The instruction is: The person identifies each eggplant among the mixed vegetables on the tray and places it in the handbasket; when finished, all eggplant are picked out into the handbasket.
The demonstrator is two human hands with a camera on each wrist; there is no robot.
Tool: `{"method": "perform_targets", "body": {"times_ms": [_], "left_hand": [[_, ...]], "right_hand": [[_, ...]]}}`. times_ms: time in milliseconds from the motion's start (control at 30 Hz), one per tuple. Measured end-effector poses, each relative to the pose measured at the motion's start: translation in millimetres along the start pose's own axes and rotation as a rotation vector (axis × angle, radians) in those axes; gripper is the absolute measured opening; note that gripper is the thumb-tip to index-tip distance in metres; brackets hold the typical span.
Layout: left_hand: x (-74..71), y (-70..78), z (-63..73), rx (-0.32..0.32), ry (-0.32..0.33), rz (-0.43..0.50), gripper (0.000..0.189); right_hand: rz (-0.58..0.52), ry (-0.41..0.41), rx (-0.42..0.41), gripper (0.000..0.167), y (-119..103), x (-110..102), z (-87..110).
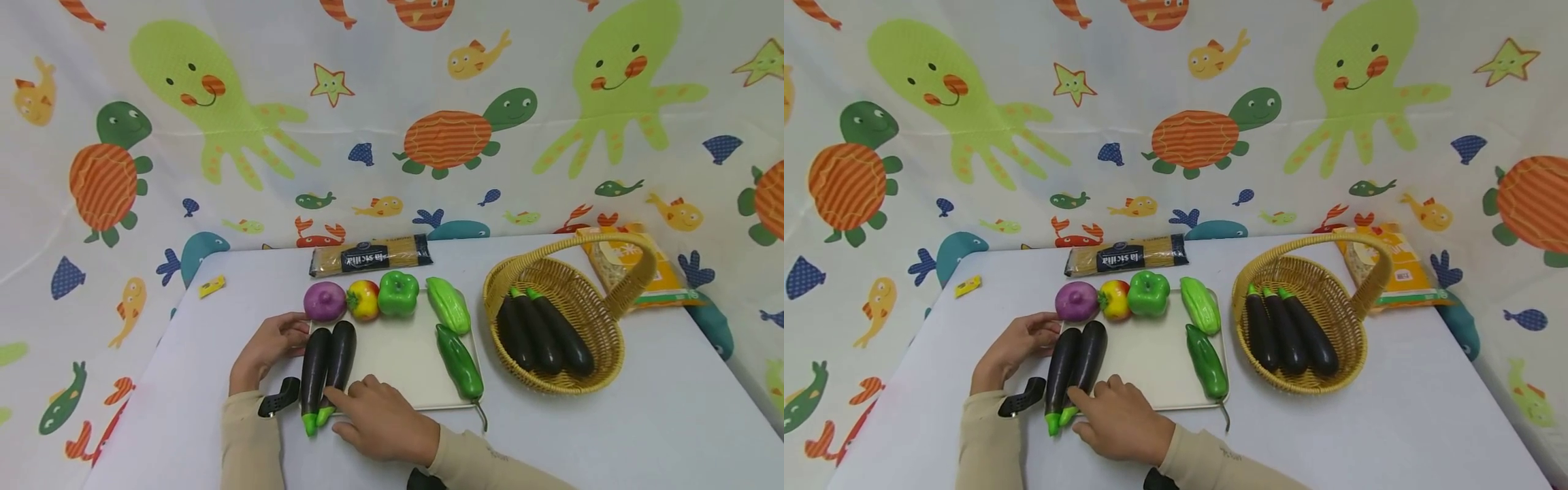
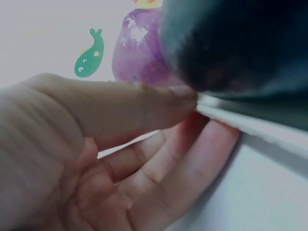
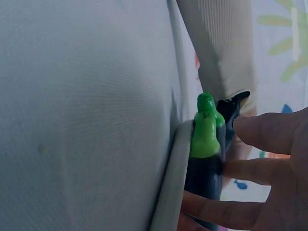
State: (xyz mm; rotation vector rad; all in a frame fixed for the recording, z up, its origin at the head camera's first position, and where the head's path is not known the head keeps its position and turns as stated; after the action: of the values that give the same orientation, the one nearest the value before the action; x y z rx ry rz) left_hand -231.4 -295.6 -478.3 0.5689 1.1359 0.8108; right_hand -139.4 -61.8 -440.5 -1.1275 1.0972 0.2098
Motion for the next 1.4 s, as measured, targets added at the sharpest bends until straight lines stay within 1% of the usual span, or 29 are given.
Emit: {"method": "perform_targets", "body": {"times_ms": [100,267,433,533,600,733,833,967,1067,1167,1400], "left_hand": [[0.4,1.6,-1.3,0.008,-0.007,0.003,0.052],[1.6,2.4,-3.0,0.022,-0.017,0.014,0.053],[0.8,1.9,-3.0,0.025,-0.017,0.025,0.054],[-0.8,0.0,-1.8,0.028,-0.013,0.008,0.055],[-1.8,-1.1,-0.8,0.030,-0.007,0.001,0.054],[-0.7,-0.3,0.2,0.034,-0.011,0.016,0.054],[0.0,0.5,0.0,0.020,-0.003,0.021,0.054],[0.4,1.4,-0.1,0.017,-0.001,0.013,0.053],[1.5,2.7,0.3,0.028,-0.015,0.025,0.053],[1.4,1.5,0.6,0.027,-0.015,0.035,0.054],[0.5,-1.2,1.3,0.010,-0.012,0.020,0.053]], "right_hand": [[0.016,0.013,-0.017,0.047,2,3,-0.4],[0.018,0.006,-0.023,0.045,2,4,-0.8],[-0.036,0.012,-0.015,0.042,4,1,0.9],[-0.078,0.011,-0.007,0.042,5,0,0.8],[-0.066,0.021,-0.016,0.042,5,1,0.3],[0.021,0.044,-0.021,0.043,0,2,-1.3],[0.070,0.047,-0.015,0.044,-3,3,-3.6],[0.096,0.053,-0.019,0.040,-5,3,-7.1],[0.074,0.065,-0.011,0.034,-2,2,-6.9],[0.027,0.067,0.012,0.032,2,-2,-3.4],[-0.056,0.109,0.078,0.023,10,-15,13.2]]}}
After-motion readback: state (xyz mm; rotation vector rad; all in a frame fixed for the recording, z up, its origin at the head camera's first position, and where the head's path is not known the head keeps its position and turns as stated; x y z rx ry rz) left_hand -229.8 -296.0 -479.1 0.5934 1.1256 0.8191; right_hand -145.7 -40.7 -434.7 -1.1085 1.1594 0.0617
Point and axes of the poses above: each hand's wrist, its own z-axis away from the middle knuckle, its own x-axis out of the palm, y = z × x, the point moved 4 cm from there along -z, towards the middle knuckle, and after that the axes turned 14 degrees about -z, right-handed, at the moved point
